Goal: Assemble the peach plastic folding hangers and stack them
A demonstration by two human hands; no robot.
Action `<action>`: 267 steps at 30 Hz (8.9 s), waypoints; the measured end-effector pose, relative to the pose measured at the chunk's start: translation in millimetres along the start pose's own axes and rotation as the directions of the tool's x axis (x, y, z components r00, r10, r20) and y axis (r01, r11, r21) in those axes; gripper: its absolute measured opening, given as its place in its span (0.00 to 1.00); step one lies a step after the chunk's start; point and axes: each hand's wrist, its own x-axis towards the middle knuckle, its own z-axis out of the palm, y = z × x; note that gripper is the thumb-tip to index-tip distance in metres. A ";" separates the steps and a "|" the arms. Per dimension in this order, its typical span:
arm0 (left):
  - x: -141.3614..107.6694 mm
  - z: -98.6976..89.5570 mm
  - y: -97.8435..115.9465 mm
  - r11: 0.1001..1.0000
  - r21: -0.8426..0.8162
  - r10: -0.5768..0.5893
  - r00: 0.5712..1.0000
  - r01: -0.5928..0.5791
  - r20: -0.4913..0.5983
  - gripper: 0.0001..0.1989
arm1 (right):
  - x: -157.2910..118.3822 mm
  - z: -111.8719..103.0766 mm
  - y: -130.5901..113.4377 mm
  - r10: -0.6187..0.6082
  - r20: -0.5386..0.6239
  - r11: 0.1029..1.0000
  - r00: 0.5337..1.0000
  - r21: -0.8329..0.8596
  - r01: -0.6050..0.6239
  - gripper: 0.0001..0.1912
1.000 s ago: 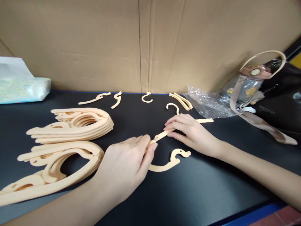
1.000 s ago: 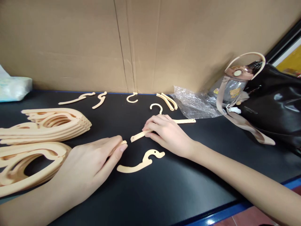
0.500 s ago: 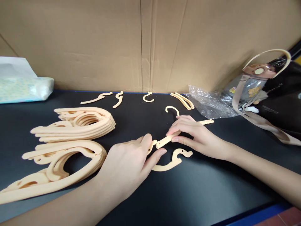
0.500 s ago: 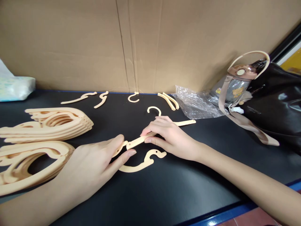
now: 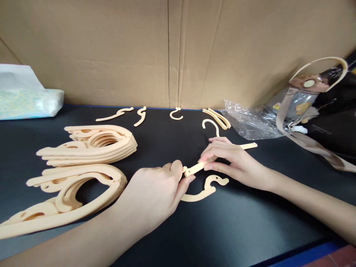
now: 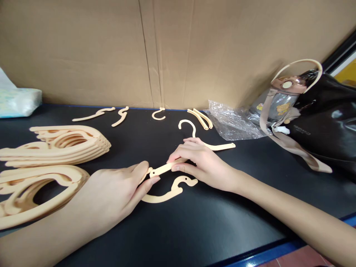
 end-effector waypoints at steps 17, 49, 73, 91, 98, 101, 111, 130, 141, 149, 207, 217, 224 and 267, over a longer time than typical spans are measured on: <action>-3.5 0.7 -0.2 0.991 -0.052 0.113 0.977 -0.125 -0.182 0.15 | 1.9 -7.2 -4.8 -0.038 0.009 0.999 0.999 -0.006 0.038 0.06; -1.7 5.5 -4.1 0.786 -0.614 -0.081 0.973 -0.070 -0.215 0.04 | -3.0 -34.8 18.5 0.140 0.144 0.985 0.980 -0.125 -0.122 0.10; 2.8 13.5 -10.8 0.987 -0.146 0.035 0.968 -0.073 -0.249 0.23 | -1.0 -24.8 14.1 0.344 0.030 0.939 0.939 -0.025 -0.343 0.12; -0.4 13.2 -6.1 0.971 -0.203 0.075 0.970 -0.123 -0.230 0.16 | -2.7 0.6 -11.4 -0.066 0.145 0.991 0.987 -0.108 0.082 0.13; -0.8 12.3 -6.4 0.991 -0.093 0.061 0.955 -0.092 -0.292 0.18 | -4.7 -15.8 -8.9 -0.087 0.062 0.909 0.994 -0.404 0.105 0.05; -1.1 11.4 -6.1 0.999 -0.010 0.029 0.946 -0.034 -0.322 0.21 | -5.9 -24.9 -17.5 -0.042 0.102 0.942 0.994 -0.328 0.073 0.08; 0.9 10.4 -5.7 0.950 0.036 0.301 0.883 -0.309 -0.359 0.14 | -12.8 -33.9 -27.7 0.062 0.345 0.972 0.937 -0.235 0.023 0.05; -3.0 8.1 -0.1 0.935 -0.267 0.157 0.949 -0.232 -0.274 0.11 | -9.2 -36.5 -8.2 0.235 0.104 0.912 0.966 -0.368 -0.182 0.09; 0.9 4.1 0.1 0.796 -0.569 0.164 0.978 -0.207 -0.126 0.07 | -14.1 -20.7 -24.8 0.266 0.142 0.921 0.953 -0.331 -0.208 0.05; -0.4 5.8 -4.8 0.755 -0.646 0.091 0.994 -0.110 -0.063 0.08 | -5.8 -17.6 -29.7 0.265 0.254 0.950 0.930 0.095 -0.297 0.05; 1.7 5.2 -1.0 0.629 -0.776 0.094 0.995 -0.046 0.017 0.04 | -13.4 -19.2 -43.1 0.116 0.337 0.992 0.934 -0.003 -0.122 0.04; 1.8 4.8 -0.7 0.616 -0.787 0.133 0.989 -0.033 0.062 0.06 | -13.2 -22.6 -50.1 0.089 0.371 0.991 0.924 -0.125 -0.045 0.06; -0.8 4.8 0.6 0.715 -0.677 0.181 0.981 -0.176 -0.064 0.07 | -16.1 -28.9 -45.3 0.066 0.351 0.971 0.934 -0.240 0.021 0.06; -0.8 19.3 -7.4 0.905 -0.424 -0.103 0.988 0.045 -0.115 0.28 | -11.9 -20.9 -36.6 0.053 0.328 0.963 0.943 -0.266 0.038 0.07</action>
